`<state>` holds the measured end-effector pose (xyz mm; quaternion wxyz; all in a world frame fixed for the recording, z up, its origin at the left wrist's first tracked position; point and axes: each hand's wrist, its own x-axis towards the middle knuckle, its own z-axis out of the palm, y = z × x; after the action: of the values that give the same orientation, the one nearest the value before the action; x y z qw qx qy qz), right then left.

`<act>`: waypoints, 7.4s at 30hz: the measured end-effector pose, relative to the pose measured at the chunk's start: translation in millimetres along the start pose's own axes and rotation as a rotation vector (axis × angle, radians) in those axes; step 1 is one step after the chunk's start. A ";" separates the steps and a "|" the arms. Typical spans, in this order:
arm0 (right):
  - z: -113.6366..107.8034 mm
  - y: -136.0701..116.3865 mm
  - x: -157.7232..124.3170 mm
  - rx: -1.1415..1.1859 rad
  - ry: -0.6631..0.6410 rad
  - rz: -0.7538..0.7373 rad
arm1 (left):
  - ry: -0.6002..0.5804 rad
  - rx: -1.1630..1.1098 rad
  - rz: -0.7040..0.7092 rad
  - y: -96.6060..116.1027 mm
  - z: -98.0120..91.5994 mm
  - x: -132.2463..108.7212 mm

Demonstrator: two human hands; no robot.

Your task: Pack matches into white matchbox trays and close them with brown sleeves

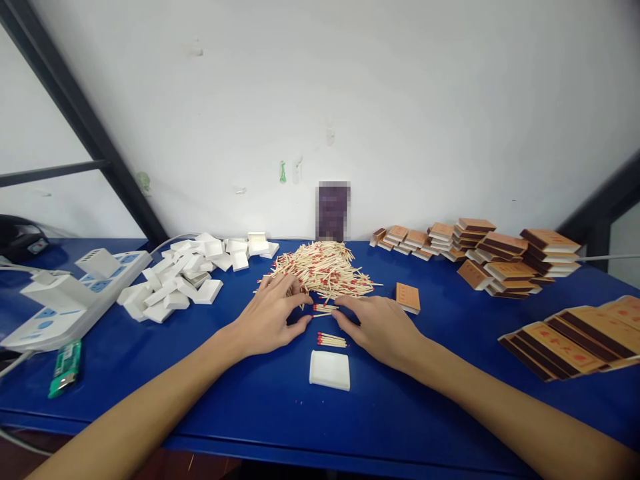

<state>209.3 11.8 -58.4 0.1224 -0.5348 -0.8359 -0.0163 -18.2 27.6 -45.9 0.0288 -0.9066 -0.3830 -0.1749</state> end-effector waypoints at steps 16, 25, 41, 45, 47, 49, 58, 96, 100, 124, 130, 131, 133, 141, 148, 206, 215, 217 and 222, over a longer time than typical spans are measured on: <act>-7.2 13.8 -2.6 0.284 -0.061 -0.146 | 0.058 -0.089 0.101 0.7 -5.0 0.1; -9.4 12.9 -7.3 0.285 -0.026 -0.187 | -0.061 -0.109 0.201 -1.8 -7.6 -1.2; -9.4 11.6 -5.9 0.245 -0.023 -0.147 | -0.122 -0.131 0.202 0.3 -8.6 -1.6; -9.4 12.4 -5.6 0.235 -0.026 -0.134 | -0.128 -0.132 0.200 0.8 -9.4 -1.2; -9.1 12.9 -5.2 0.231 -0.031 -0.132 | -0.135 -0.133 0.197 1.0 -9.6 -1.1; -8.6 13.4 -4.8 0.232 -0.038 -0.137 | -0.145 -0.135 0.197 0.8 -9.2 -1.4; -7.7 14.7 -6.4 0.319 -0.038 -0.219 | -0.153 -0.142 0.207 0.3 -8.7 -1.3; -20.7 9.7 -11.2 0.405 -0.175 -0.309 | -0.030 -0.225 0.232 5.7 -13.0 -4.1; -15.5 5.0 -10.7 0.451 -0.152 -0.271 | -0.100 -0.230 0.238 7.1 -15.6 -4.6; 1.8 2.1 -6.0 0.477 0.032 -0.262 | -0.148 -0.155 0.139 8.4 -5.0 1.8; -0.4 0.0 -4.3 0.380 0.063 -0.337 | -0.124 -0.203 0.100 12.9 -4.0 2.7; -0.2 0.0 -4.1 0.371 0.060 -0.356 | -0.128 -0.213 0.089 13.6 -3.7 2.9; 1.3 0.3 -4.0 0.358 0.053 -0.394 | -0.136 -0.223 0.072 14.5 -2.8 3.3; 8.8 0.7 -5.7 0.323 0.081 -0.460 | -0.109 -0.195 0.077 12.9 1.4 2.9; 10.8 -0.6 -5.1 0.396 0.145 -0.450 | -0.093 -0.145 0.115 12.1 -1.3 1.5; -22.9 -14.6 -29.2 0.352 0.126 -0.418 | -0.280 -0.103 0.058 16.1 -10.6 0.5; -28.2 -15.0 -35.3 0.320 0.010 -0.558 | -0.360 -0.198 0.087 15.7 -16.8 -0.9; -25.2 -14.5 -34.9 0.302 0.008 -0.572 | -0.365 -0.205 0.078 15.5 -18.9 -0.3; -22.8 -12.8 -32.0 0.326 0.040 -0.561 | -0.390 -0.231 0.083 12.7 -24.6 -0.1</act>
<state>214.8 -25.7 -42.1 0.2136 -0.2566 -0.9397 0.0739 -16.6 14.0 -21.8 -0.1426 -0.9355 -0.3210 -0.0376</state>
